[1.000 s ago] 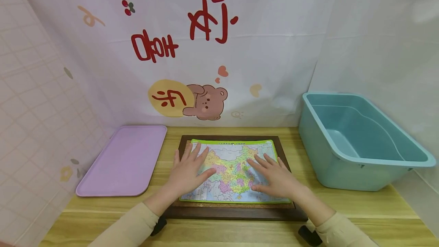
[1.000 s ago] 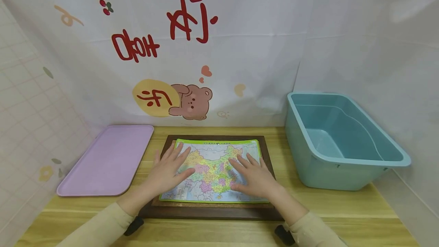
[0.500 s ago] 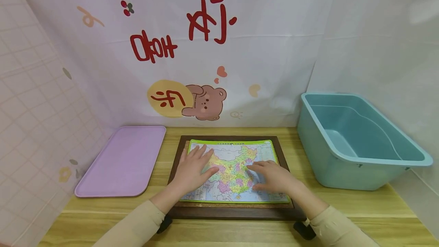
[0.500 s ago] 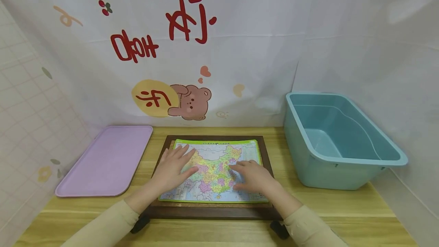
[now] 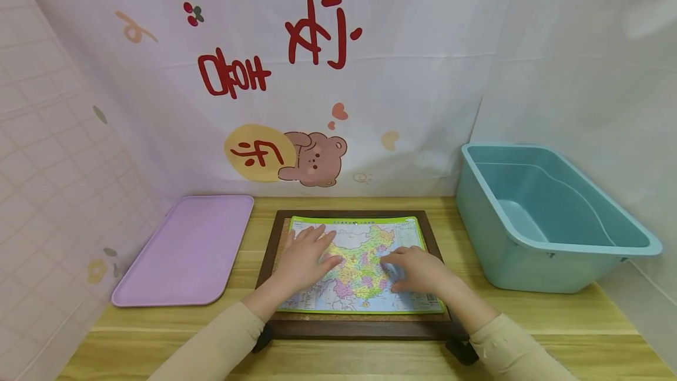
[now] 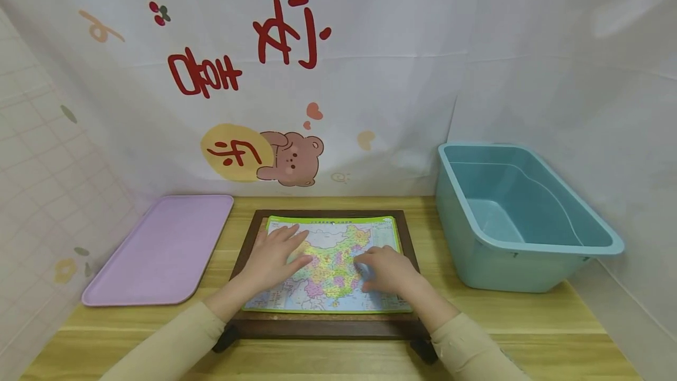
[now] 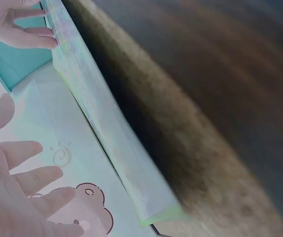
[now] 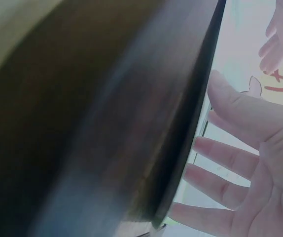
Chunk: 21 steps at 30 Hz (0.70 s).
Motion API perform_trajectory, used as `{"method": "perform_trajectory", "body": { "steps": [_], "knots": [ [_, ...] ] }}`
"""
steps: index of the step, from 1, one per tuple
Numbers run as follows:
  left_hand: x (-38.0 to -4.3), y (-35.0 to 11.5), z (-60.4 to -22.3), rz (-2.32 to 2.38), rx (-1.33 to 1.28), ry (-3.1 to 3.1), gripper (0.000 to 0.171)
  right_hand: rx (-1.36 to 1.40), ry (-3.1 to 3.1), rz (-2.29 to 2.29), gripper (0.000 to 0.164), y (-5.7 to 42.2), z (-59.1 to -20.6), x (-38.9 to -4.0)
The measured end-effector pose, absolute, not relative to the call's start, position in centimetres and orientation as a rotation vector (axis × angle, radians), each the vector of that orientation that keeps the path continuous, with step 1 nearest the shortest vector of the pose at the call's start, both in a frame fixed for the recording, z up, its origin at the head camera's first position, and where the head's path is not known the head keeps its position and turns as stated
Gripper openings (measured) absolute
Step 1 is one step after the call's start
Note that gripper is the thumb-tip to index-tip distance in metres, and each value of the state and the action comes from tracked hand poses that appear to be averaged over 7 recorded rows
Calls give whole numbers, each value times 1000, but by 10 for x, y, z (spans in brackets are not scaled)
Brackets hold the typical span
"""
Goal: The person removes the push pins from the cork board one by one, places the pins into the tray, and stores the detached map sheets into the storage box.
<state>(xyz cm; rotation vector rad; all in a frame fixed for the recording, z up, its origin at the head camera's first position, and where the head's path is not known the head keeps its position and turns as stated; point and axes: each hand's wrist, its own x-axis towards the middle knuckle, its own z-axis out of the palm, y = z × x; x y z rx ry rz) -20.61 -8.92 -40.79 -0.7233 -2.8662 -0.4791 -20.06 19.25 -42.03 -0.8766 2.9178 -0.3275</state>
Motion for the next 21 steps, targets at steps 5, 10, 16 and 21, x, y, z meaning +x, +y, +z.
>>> {"method": "perform_trajectory", "body": {
  "steps": [5,10,16,21],
  "knots": [
    [-213,-85,-408,-464,-728,-2886,60,-892,2931,-332,54,191,-421,-202],
    [-219,-80,-406,-439,-711,-2906,58,-909,2944,-321,51,189,-422,-202],
    [-227,-71,-405,-446,-708,-2923,58,-855,2945,-308,51,187,-420,-201],
    [-234,-65,-405,-493,-697,-2906,56,-853,2948,-298,51,186,-418,-200]
  ]
}}
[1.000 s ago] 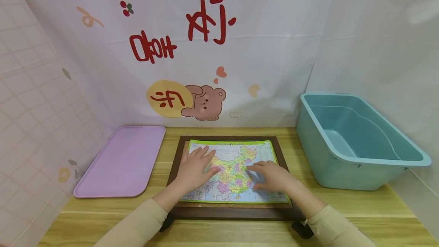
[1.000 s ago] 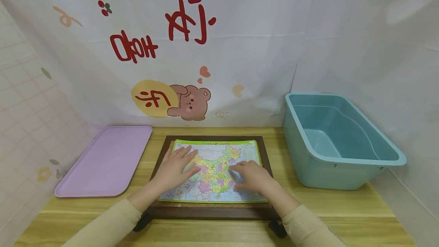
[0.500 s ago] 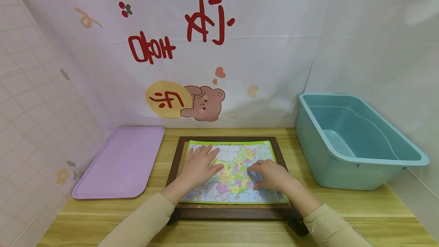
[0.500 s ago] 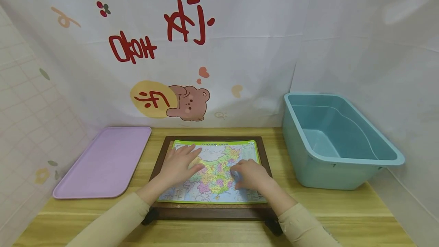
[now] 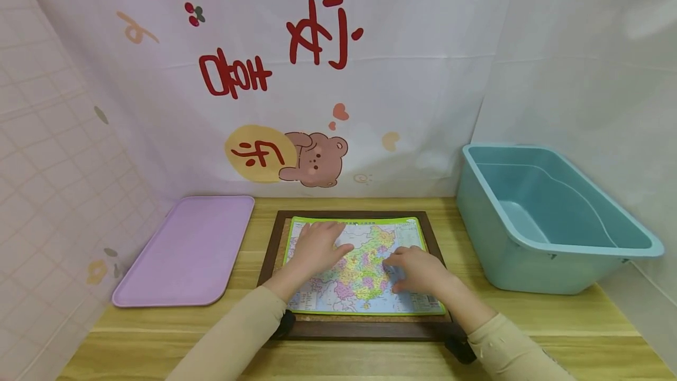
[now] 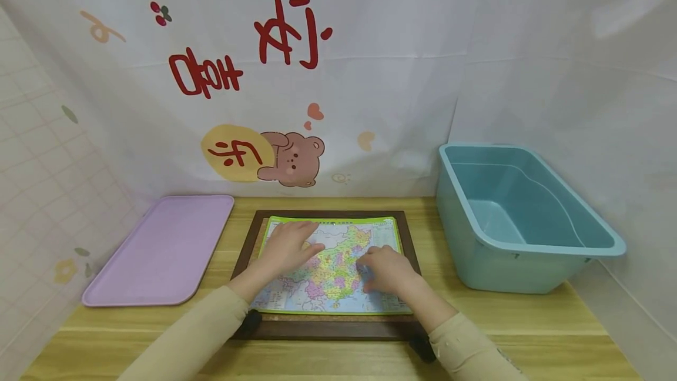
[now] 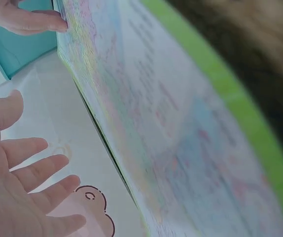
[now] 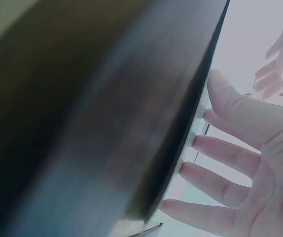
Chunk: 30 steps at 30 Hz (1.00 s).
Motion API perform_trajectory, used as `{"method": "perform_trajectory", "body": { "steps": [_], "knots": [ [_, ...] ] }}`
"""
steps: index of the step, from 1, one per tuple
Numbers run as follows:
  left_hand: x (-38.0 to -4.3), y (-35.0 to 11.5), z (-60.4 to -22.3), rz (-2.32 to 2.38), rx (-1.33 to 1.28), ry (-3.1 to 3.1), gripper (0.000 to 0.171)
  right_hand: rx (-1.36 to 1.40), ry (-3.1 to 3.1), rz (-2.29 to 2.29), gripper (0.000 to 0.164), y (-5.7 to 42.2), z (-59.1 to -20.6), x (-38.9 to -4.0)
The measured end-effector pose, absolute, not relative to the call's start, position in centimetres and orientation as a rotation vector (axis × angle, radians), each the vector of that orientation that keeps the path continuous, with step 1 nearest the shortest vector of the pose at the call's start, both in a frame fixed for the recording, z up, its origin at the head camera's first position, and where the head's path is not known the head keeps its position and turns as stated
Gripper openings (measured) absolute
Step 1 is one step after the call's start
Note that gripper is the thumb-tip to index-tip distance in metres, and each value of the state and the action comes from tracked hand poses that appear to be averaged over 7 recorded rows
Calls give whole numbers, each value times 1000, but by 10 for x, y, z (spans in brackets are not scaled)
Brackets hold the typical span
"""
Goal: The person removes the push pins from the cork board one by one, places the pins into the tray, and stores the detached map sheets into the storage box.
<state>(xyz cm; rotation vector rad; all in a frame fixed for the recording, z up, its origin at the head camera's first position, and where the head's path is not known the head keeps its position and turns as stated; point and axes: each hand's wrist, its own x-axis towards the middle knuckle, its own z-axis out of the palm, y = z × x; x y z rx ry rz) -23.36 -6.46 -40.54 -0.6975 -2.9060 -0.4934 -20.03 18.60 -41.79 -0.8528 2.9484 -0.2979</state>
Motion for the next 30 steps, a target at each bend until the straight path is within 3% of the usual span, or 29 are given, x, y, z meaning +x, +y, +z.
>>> {"method": "perform_trajectory", "body": {
  "steps": [13,30],
  "knots": [
    [-254,-50,-407,-516,-680,-2875,51,-842,2952,-283,49,185,-415,-199],
    [-286,-32,-415,-727,-462,-2931,47,-835,2960,-272,50,187,-421,-202]
  ]
}}
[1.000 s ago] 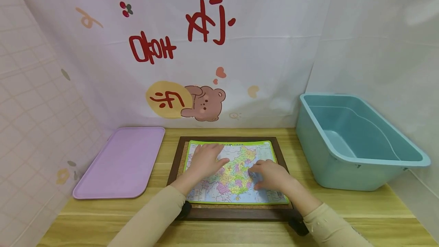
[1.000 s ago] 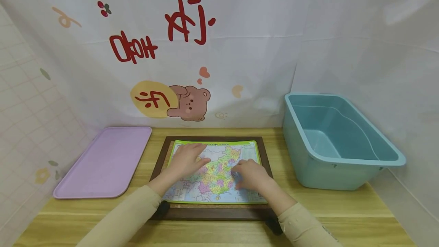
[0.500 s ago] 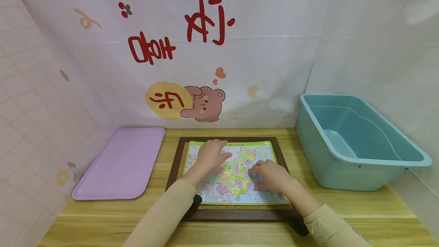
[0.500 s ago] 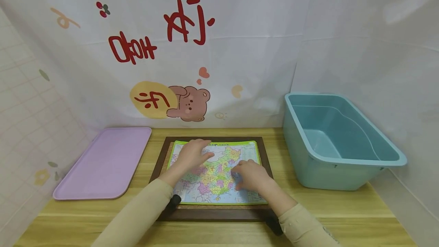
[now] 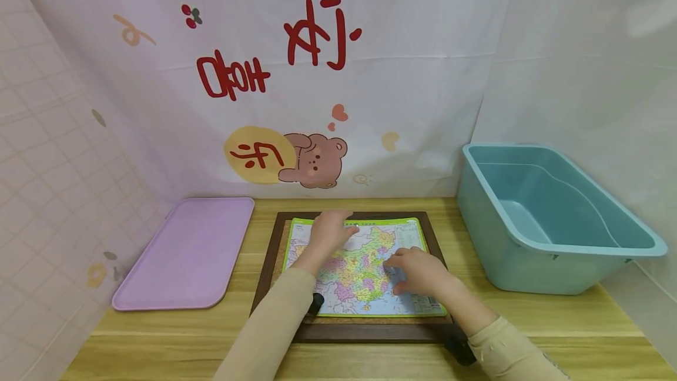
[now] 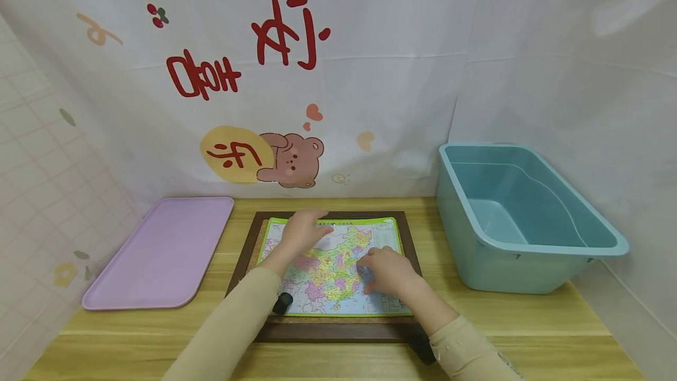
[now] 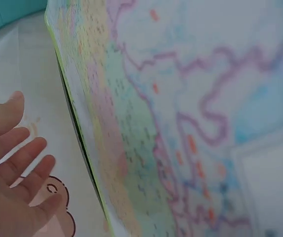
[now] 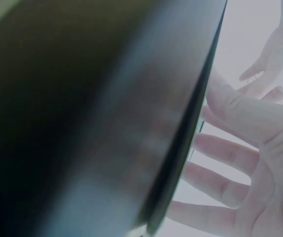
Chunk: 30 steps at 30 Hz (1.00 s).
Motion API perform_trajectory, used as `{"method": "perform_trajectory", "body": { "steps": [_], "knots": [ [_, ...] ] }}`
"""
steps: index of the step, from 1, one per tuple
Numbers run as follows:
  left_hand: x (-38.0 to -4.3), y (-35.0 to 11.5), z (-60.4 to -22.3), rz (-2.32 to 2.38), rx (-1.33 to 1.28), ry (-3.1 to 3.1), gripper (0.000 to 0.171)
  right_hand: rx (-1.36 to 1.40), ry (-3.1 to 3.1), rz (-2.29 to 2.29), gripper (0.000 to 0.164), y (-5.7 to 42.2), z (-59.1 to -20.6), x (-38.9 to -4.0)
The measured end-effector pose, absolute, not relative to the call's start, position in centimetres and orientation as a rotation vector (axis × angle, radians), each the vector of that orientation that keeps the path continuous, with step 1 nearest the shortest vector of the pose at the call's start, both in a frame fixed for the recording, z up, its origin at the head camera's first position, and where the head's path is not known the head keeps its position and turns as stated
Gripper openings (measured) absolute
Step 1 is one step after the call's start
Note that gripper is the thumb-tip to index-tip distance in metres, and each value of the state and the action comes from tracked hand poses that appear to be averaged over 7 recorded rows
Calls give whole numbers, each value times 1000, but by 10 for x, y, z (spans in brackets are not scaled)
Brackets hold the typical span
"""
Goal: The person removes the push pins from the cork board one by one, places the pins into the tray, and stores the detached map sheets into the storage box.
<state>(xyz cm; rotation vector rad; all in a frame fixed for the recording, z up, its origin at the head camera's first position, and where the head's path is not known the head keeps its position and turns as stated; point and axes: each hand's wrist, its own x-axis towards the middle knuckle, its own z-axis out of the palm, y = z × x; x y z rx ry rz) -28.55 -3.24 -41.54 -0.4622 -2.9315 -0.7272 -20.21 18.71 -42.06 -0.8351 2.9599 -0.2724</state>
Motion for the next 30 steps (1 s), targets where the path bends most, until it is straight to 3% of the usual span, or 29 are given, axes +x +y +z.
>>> {"method": "perform_trajectory", "body": {
  "steps": [30],
  "knots": [
    [-318,-20,-440,-937,-271,-2770,35,-856,2958,-259,51,188,-421,-201]
  ]
}}
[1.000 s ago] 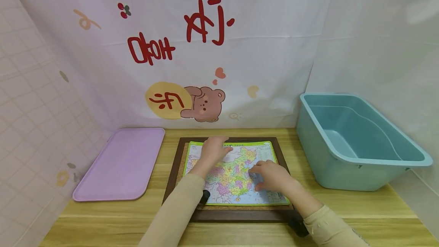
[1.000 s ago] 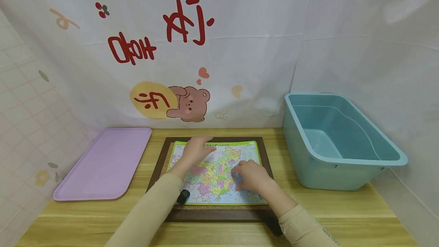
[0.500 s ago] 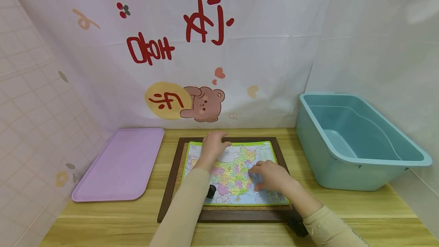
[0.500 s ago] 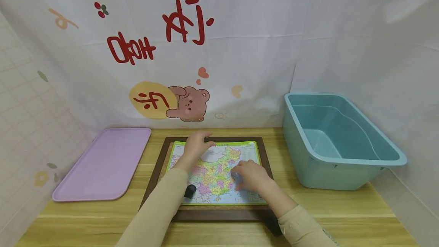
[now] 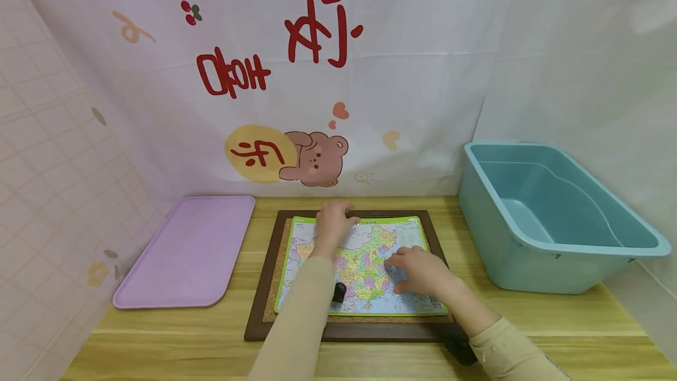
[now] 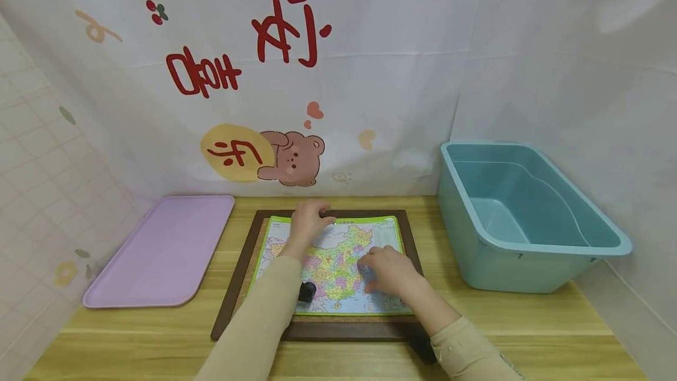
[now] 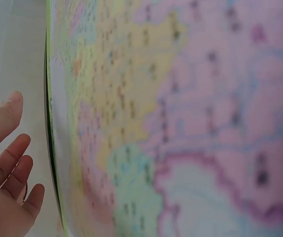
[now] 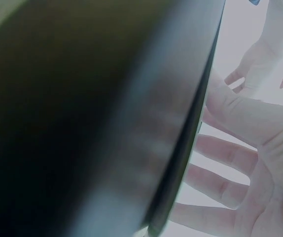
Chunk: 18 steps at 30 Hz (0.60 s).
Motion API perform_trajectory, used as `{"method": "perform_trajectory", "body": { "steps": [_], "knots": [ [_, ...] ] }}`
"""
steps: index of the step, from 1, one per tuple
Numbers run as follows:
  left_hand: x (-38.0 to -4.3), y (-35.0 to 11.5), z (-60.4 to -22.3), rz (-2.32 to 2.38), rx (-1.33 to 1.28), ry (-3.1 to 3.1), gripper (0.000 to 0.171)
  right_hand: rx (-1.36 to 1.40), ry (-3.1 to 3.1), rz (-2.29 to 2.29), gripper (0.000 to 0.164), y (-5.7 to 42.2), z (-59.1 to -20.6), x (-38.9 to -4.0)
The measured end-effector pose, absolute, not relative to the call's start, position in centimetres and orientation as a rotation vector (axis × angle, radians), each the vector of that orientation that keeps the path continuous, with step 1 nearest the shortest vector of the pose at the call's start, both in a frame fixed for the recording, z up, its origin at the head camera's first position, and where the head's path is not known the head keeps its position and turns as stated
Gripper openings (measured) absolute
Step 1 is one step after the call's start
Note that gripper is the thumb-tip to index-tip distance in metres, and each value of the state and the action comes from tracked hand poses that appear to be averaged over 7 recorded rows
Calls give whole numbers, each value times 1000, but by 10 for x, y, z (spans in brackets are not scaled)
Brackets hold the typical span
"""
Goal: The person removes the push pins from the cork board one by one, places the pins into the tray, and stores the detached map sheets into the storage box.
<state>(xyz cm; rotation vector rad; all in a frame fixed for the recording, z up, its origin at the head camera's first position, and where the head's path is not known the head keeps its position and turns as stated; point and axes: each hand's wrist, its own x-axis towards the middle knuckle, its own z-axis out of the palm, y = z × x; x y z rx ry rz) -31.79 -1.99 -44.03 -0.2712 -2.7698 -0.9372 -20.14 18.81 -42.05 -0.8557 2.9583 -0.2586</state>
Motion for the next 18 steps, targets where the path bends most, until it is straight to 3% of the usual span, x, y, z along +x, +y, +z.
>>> {"method": "perform_trajectory", "body": {
  "steps": [18],
  "knots": [
    [-309,-11,-447,-936,-118,-2806,15,-932,2970,-257,49,189,-421,-201]
  ]
}}
